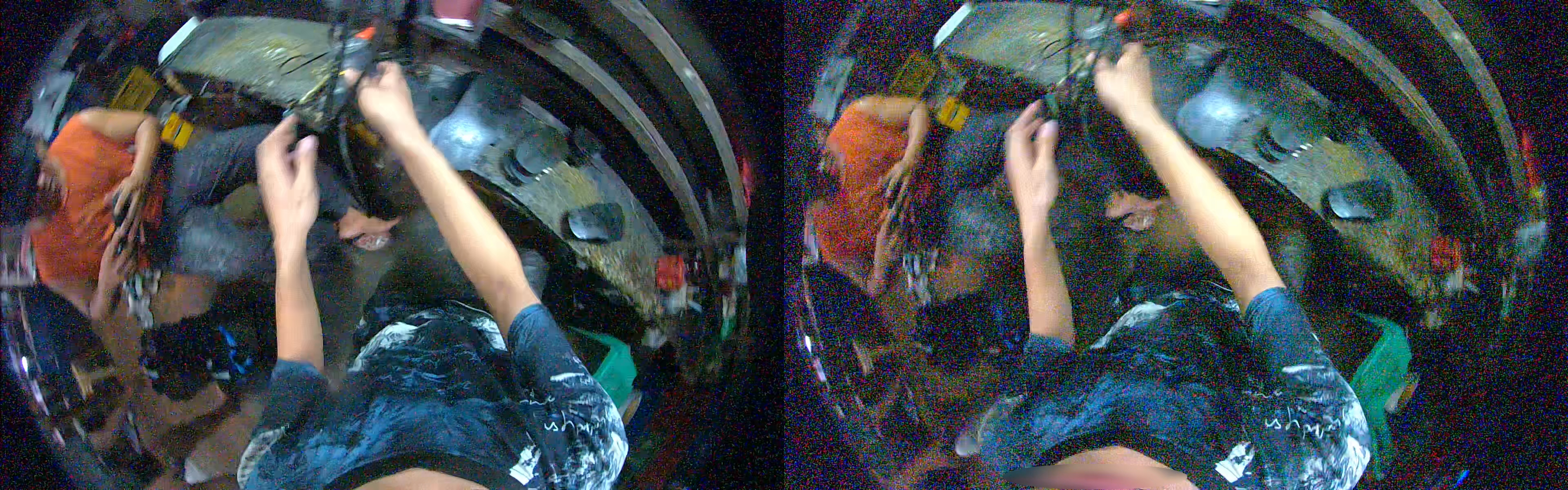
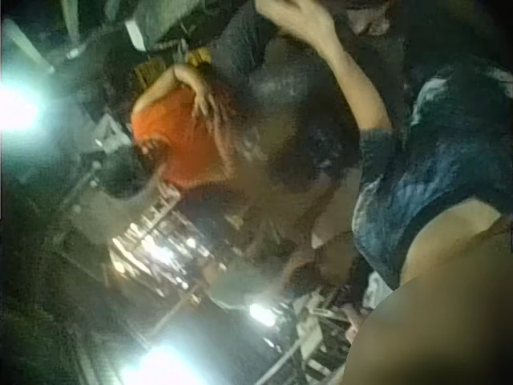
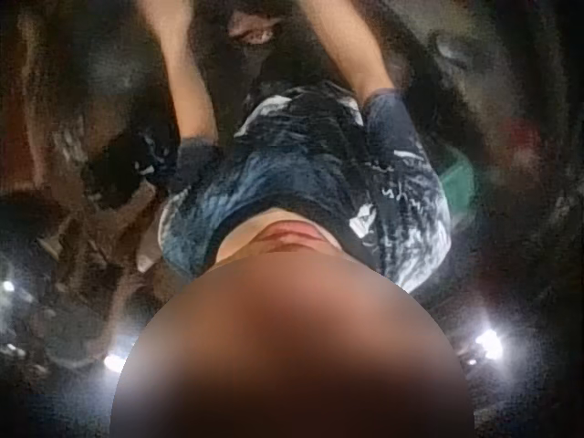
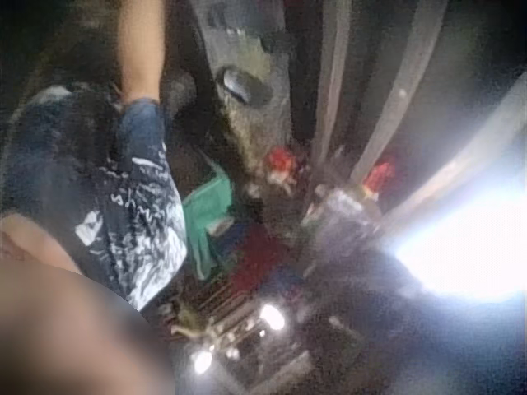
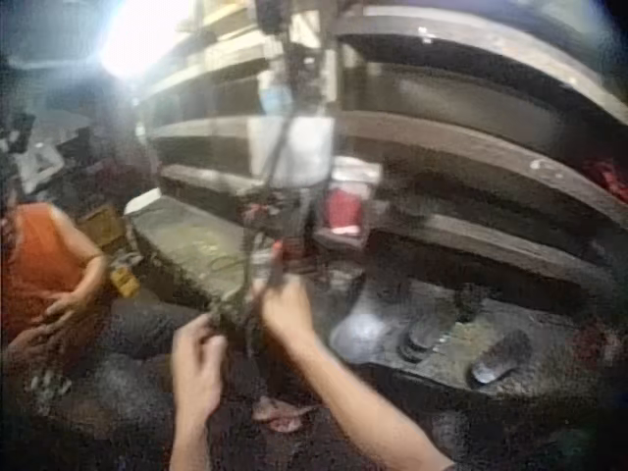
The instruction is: The person assembles black slipper sandals by pressing the upper straps onto the soles. They handle multiple pairs one at a time, aligning and pressing the components together, then placing the finished slippers on a nearby table.
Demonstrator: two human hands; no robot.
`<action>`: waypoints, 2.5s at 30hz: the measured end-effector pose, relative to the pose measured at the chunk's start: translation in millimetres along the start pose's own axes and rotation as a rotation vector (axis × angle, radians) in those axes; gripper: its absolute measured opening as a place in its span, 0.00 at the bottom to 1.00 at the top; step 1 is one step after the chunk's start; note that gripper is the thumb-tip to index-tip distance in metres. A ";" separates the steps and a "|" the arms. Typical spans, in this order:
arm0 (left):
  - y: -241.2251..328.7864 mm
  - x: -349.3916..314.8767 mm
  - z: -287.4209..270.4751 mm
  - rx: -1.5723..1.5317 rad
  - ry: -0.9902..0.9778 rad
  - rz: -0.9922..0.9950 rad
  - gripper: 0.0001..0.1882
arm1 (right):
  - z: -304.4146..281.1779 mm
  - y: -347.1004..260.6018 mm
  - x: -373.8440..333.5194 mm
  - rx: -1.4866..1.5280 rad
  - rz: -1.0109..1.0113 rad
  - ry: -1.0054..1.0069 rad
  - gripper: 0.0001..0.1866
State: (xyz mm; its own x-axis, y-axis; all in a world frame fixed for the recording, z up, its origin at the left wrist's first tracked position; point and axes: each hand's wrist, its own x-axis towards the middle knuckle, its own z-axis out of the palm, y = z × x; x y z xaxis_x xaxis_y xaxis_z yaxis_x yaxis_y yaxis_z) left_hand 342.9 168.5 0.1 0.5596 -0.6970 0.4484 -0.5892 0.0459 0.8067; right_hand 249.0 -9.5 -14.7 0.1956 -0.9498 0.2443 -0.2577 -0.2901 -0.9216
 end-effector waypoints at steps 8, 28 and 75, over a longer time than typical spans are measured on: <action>83.1 -113.1 26.3 -0.437 -0.239 0.621 0.10 | -176.8 65.5 -192.9 -0.225 -0.247 -0.003 0.09; 75.2 -20.4 198.0 0.341 -0.361 0.452 0.54 | -352.0 152.0 -255.1 -0.655 -0.114 -0.394 0.19; -246.8 343.1 34.1 0.862 -0.376 -0.317 0.61 | -302.1 156.7 -247.7 -0.671 0.052 -0.358 0.10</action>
State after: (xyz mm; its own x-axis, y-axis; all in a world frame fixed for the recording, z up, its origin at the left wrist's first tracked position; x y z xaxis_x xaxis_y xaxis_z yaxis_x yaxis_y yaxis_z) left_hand 660.3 -106.4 -58.3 0.6315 -0.7753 -0.0116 -0.7498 -0.6145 0.2453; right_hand -125.7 144.9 -128.5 0.4333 -0.9011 -0.0125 -0.7723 -0.3642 -0.5204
